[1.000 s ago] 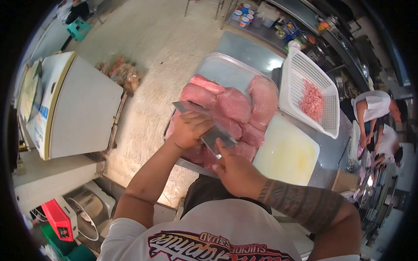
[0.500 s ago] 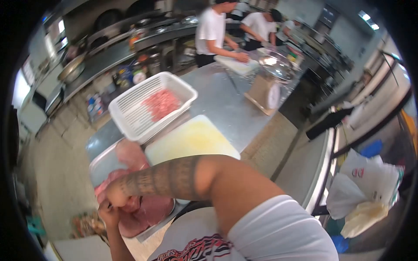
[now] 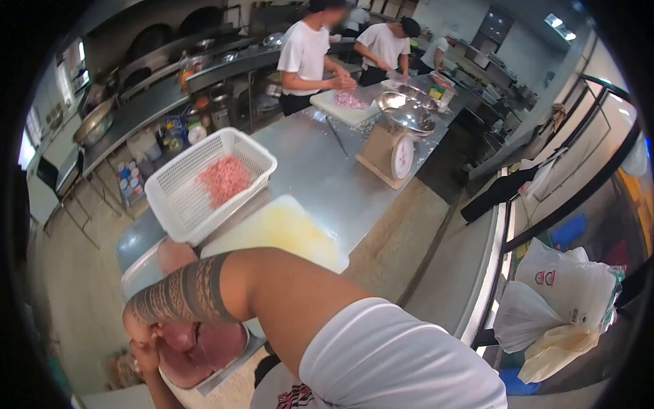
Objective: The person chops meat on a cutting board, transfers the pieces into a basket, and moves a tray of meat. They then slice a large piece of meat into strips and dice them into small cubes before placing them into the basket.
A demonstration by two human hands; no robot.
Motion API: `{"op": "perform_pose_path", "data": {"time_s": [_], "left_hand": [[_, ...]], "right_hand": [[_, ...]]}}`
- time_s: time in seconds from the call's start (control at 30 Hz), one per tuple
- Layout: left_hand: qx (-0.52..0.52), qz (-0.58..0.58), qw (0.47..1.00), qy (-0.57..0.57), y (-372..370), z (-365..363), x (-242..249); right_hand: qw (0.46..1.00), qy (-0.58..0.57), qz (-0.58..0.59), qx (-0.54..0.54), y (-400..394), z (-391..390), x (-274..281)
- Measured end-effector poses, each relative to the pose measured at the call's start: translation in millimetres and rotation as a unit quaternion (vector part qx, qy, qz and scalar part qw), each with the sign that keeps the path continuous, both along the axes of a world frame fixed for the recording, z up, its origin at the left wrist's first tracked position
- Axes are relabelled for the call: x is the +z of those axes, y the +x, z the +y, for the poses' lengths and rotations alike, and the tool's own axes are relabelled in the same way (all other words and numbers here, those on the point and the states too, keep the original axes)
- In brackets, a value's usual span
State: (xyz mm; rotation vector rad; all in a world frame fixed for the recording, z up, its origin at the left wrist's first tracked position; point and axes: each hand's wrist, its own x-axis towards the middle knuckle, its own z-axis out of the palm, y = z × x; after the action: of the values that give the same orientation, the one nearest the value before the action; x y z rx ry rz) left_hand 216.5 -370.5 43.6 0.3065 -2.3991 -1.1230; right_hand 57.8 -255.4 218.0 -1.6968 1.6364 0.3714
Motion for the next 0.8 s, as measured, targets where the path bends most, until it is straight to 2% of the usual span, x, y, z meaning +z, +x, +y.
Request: {"op": "perform_pose_path", "data": {"time_s": [0.13,0.23,0.33,0.43,0.47,0.53,0.63,0.73,0.8], "left_hand": [[-0.018,0.007,0.999,-0.042,-3,21,42],[-0.047,0.036,0.996,0.064,-12,12,33],[-0.079,-0.08,0.993,-0.021,-16,-20,46],[-0.17,-0.026,0.971,-0.164,-21,-48,64],[-0.176,-0.021,0.978,-0.113,-21,-52,65],[-0.179,-0.016,0.984,-0.007,-20,-54,54],[-0.185,0.006,0.982,0.045,-15,-62,29],[-0.275,0.025,0.961,0.03,-3,-71,0],[-0.324,0.161,0.929,-0.078,1,-67,-9]], "right_hand": [[0.999,-0.022,0.027,-0.015,2,9,8],[0.998,-0.024,0.047,-0.044,3,6,11],[0.994,-0.027,0.056,-0.084,3,0,15],[0.991,-0.032,0.056,-0.117,8,-17,22],[0.99,-0.036,0.052,-0.126,11,-22,27],[0.988,-0.048,0.044,-0.143,19,-27,34],[0.981,-0.088,0.036,-0.171,41,-18,49],[0.965,-0.154,0.041,-0.21,82,9,55],[0.948,-0.198,0.057,-0.244,111,31,54]]}}
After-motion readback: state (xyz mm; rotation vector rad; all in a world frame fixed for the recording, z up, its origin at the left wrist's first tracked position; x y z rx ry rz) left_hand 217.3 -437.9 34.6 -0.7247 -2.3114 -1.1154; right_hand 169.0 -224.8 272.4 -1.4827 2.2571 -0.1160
